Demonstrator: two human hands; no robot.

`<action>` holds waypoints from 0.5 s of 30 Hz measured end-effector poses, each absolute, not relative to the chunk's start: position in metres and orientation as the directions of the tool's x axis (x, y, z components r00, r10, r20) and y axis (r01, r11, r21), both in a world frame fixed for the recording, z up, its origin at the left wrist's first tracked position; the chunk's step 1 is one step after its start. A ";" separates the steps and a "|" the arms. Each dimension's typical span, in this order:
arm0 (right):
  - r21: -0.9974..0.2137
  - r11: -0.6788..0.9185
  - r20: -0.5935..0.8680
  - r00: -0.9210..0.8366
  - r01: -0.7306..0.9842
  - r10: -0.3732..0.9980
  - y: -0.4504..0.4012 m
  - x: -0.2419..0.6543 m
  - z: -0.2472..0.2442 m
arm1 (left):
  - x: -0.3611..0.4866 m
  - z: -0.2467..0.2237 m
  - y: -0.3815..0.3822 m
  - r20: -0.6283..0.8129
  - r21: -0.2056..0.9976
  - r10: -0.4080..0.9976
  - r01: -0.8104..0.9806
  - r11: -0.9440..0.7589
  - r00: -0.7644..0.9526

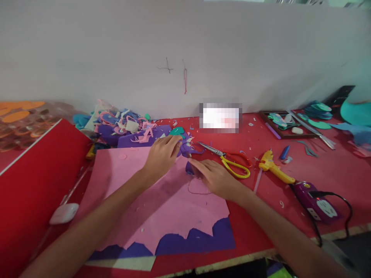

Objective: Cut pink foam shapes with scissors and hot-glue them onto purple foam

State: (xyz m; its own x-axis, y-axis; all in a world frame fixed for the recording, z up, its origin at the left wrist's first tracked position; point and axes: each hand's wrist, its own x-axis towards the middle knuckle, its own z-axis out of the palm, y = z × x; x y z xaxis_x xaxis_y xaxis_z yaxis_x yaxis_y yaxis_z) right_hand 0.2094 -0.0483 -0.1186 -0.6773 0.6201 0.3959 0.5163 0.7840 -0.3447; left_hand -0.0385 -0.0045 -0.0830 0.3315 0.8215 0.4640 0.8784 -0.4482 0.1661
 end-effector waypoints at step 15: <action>-0.412 0.522 0.489 -0.302 0.747 0.818 -0.016 0.242 -0.116 | -0.011 -0.107 -0.035 0.090 0.026 0.605 0.606 -0.795 0.791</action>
State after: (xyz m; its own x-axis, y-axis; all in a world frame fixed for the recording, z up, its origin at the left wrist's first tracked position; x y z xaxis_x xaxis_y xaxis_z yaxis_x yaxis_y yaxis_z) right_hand 0.2417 -0.0156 -0.1159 -0.3020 0.8182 0.4892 0.7467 0.5221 -0.4122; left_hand -0.0106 -0.0345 -0.1068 0.7909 0.6053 0.0898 0.6057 -0.7953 0.0256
